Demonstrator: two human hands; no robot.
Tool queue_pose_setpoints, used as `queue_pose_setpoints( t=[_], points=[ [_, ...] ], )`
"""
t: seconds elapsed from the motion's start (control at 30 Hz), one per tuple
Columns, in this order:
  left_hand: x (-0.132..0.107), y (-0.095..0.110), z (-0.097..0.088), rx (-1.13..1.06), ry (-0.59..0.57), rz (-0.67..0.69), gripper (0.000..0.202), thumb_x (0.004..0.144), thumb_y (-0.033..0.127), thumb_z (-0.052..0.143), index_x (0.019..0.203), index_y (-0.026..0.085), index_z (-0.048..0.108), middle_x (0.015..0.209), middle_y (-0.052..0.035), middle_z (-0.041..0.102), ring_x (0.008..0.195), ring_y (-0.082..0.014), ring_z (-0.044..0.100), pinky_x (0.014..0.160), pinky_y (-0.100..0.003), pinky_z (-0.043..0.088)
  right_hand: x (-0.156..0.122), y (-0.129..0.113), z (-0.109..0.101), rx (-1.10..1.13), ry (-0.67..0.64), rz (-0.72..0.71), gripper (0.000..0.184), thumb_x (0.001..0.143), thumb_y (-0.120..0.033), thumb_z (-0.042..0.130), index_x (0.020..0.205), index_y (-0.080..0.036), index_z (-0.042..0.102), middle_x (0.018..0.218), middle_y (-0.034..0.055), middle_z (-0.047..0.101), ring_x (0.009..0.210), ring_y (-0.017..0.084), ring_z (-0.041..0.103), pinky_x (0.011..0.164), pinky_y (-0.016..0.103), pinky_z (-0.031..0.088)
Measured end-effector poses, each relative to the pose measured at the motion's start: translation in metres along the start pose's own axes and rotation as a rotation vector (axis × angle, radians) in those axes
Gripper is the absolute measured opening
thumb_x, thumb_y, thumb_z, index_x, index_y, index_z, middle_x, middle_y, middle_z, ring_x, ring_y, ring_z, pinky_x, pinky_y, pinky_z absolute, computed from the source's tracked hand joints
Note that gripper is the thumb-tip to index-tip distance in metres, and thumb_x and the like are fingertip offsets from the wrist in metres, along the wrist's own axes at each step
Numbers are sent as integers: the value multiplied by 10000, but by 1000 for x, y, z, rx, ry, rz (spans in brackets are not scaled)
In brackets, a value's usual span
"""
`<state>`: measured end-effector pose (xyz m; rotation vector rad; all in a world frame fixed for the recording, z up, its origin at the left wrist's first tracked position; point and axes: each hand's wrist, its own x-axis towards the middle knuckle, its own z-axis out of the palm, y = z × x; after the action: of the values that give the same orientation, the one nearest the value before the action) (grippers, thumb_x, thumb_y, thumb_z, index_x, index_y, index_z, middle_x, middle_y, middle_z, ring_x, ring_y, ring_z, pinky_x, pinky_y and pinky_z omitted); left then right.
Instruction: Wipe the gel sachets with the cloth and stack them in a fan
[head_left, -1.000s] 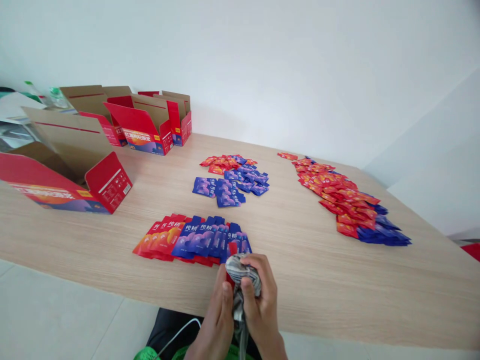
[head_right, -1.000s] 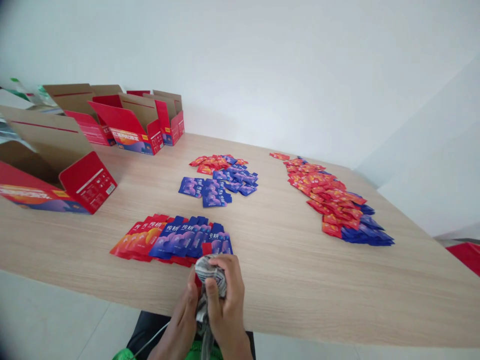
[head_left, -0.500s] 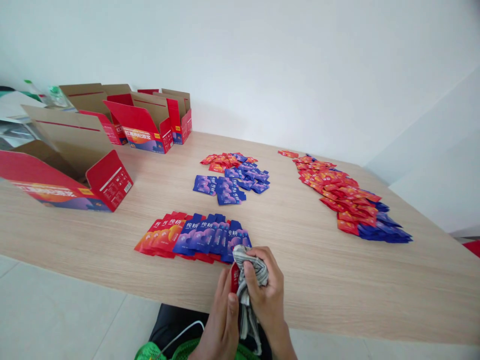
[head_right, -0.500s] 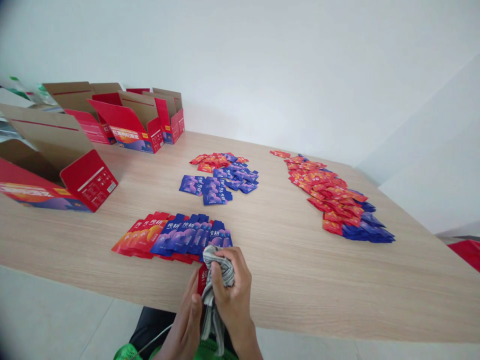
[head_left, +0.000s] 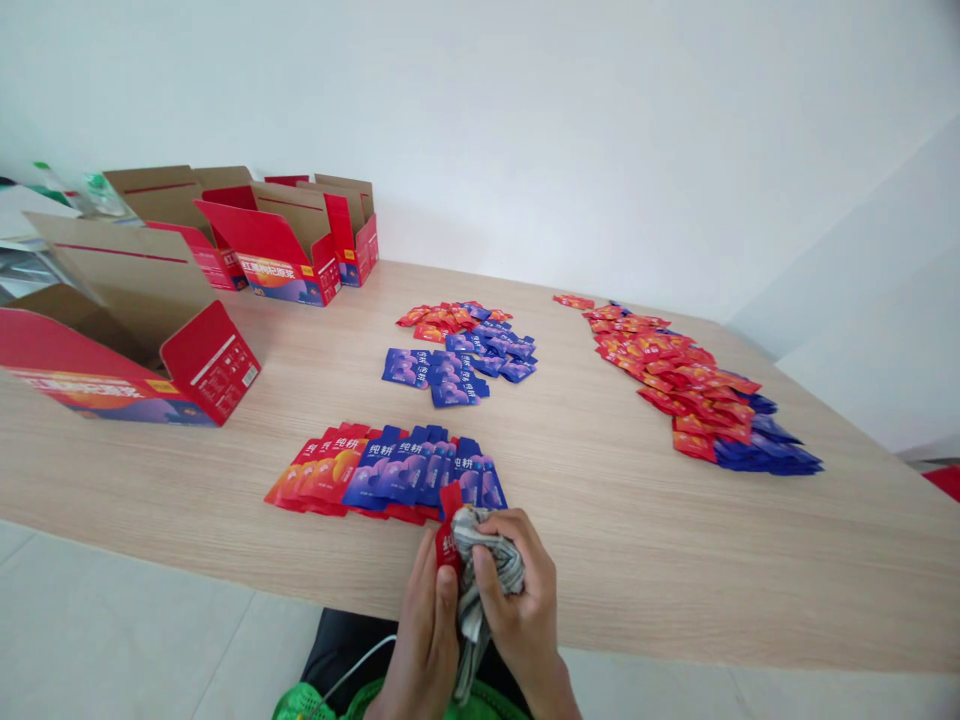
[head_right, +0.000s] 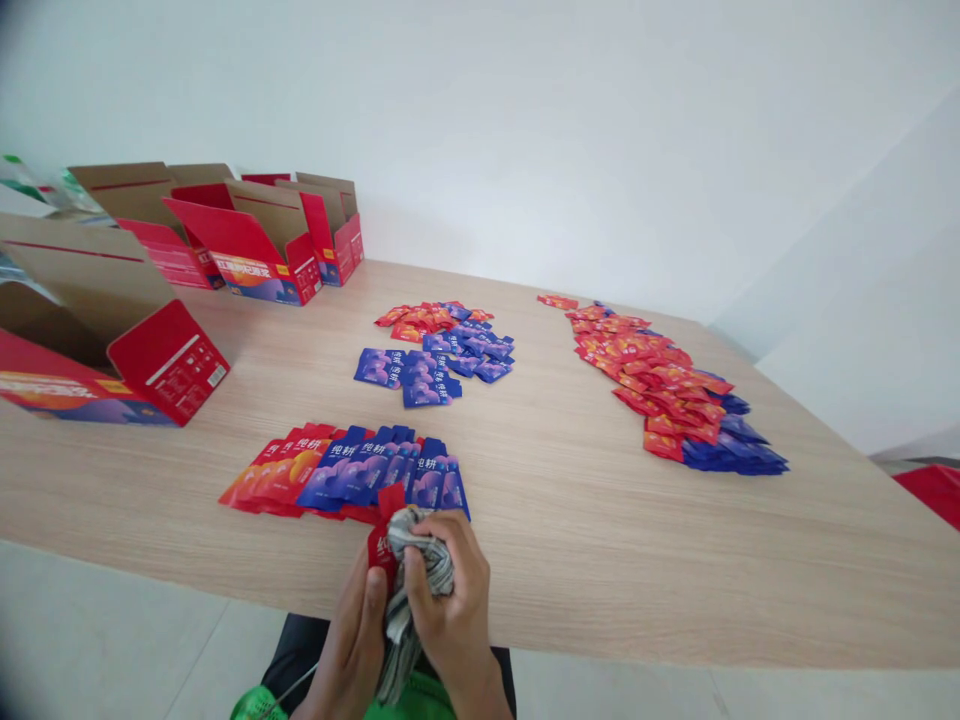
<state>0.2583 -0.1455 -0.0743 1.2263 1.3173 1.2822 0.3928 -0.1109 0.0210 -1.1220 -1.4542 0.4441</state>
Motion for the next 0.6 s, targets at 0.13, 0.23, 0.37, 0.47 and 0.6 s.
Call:
queue_pose_setpoints(
  t=[0.13,0.23,0.37,0.47,0.6],
  points=[
    [3,14,6,10,-52,11,538,1081,537,591,1495,205,680,1611,-145,647,1517,-318,587,1274,-482,472,8,3,-5,-27,40,15,59,1016,-229,647,1003,-253,699,911,19,692,817,190,702,743,273,573],
    [20,38,0,-16,-89,7,523,1091,581,532,1408,215,728,1461,-132,759,1398,-312,692,1218,-481,536,3,-1,-8,21,-81,-30,63,998,-212,664,1014,-259,701,914,13,702,812,179,707,743,257,571],
    [40,48,-13,-38,80,-121,596,1003,685,614,1402,250,693,1477,-104,750,1474,-330,627,1262,-525,479,-8,-1,-11,109,-202,-60,39,1004,-263,675,1002,-267,714,892,12,709,790,181,705,726,254,572],
    [41,36,-17,-117,213,-329,626,965,679,661,1439,271,654,1641,-86,622,1610,-350,458,1334,-564,356,-15,14,-13,161,51,80,128,1028,-373,684,972,-259,701,897,25,699,788,196,700,712,270,573],
    [32,34,-5,-235,212,-427,619,977,720,608,1385,259,679,1546,-93,699,1589,-358,489,1301,-539,427,-22,34,-10,361,303,498,305,1005,-551,717,1017,-253,653,732,-26,644,552,161,589,529,249,496]
  ],
)
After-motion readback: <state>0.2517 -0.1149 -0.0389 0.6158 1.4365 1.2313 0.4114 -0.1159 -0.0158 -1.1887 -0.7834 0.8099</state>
